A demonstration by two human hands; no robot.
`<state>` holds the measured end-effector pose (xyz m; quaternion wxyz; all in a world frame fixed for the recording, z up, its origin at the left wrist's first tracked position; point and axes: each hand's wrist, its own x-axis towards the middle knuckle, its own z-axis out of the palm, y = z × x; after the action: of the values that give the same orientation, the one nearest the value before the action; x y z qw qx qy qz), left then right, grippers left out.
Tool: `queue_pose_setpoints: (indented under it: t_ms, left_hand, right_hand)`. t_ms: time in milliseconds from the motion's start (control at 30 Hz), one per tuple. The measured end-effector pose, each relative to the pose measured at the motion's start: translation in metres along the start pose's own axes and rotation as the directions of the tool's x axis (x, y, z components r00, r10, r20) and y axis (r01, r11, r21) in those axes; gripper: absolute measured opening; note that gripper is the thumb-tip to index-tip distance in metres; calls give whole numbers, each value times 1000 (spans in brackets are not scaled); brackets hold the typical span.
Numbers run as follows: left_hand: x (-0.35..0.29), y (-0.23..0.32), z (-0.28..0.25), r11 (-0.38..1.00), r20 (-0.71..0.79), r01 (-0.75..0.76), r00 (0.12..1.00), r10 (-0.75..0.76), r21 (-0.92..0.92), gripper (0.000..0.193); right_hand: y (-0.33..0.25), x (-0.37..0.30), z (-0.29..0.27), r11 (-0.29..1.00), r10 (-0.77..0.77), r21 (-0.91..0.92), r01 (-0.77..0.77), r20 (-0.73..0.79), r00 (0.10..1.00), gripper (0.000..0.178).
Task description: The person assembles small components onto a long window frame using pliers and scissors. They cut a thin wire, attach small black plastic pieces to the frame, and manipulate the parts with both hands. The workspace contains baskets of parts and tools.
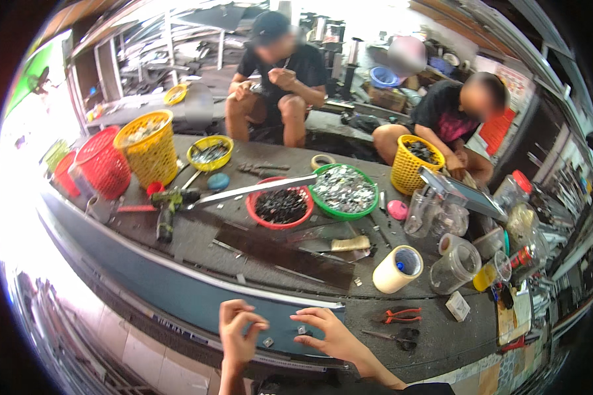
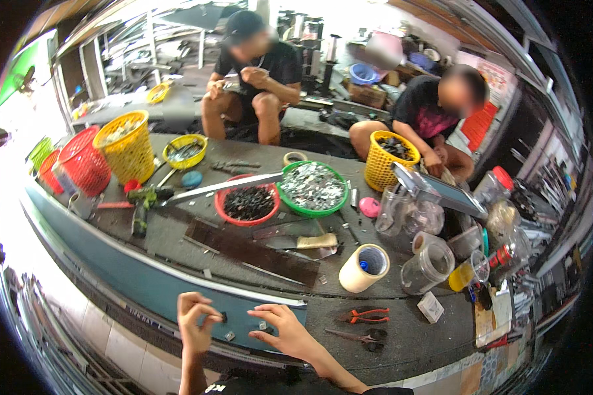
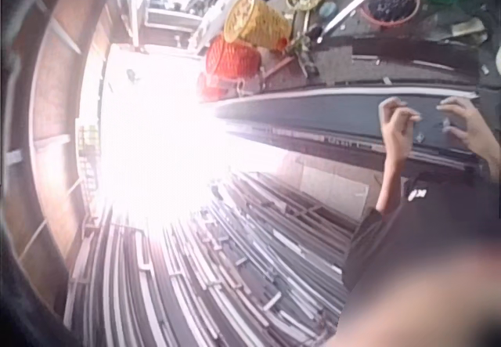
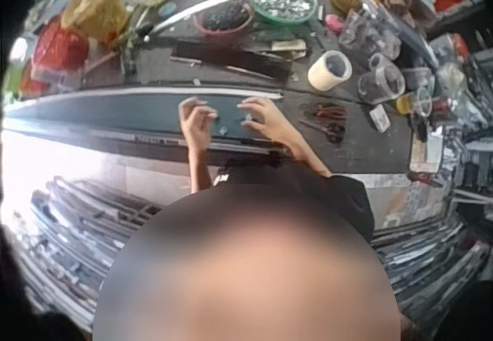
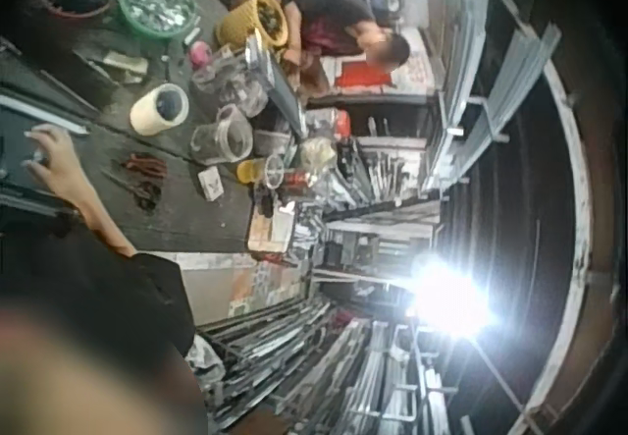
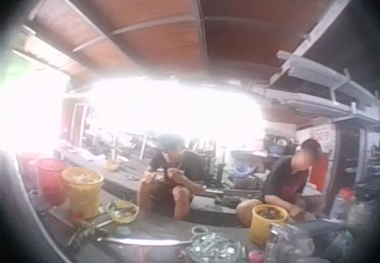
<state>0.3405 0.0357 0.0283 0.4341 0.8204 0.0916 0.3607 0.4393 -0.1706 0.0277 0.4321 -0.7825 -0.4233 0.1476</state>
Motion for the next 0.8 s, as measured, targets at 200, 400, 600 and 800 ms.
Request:
queue_pose_setpoints:
  t_ms: [200,400,600,800]
  left_hand:
    - [-10,20,24,993,231,9,973,18,-114,12]
    - [-20,15,57,754,473,462,851,-228,-468,54]
    - [-22,16,68,959,110,-177,973,205,-223,44]
    - [-1,9,45,911,414,-380,811,412,-163,27]
  right_hand:
    - [-34,3,-2,987,-20,157,46,-165,986,18]
    - [-24,-4,-1,891,16,437,125,-304,952,11]
    - [6,-11,0,388,412,903,-183,7,911,12]
    - [26,-16,-10,162,403,838,-521,426,810,17]
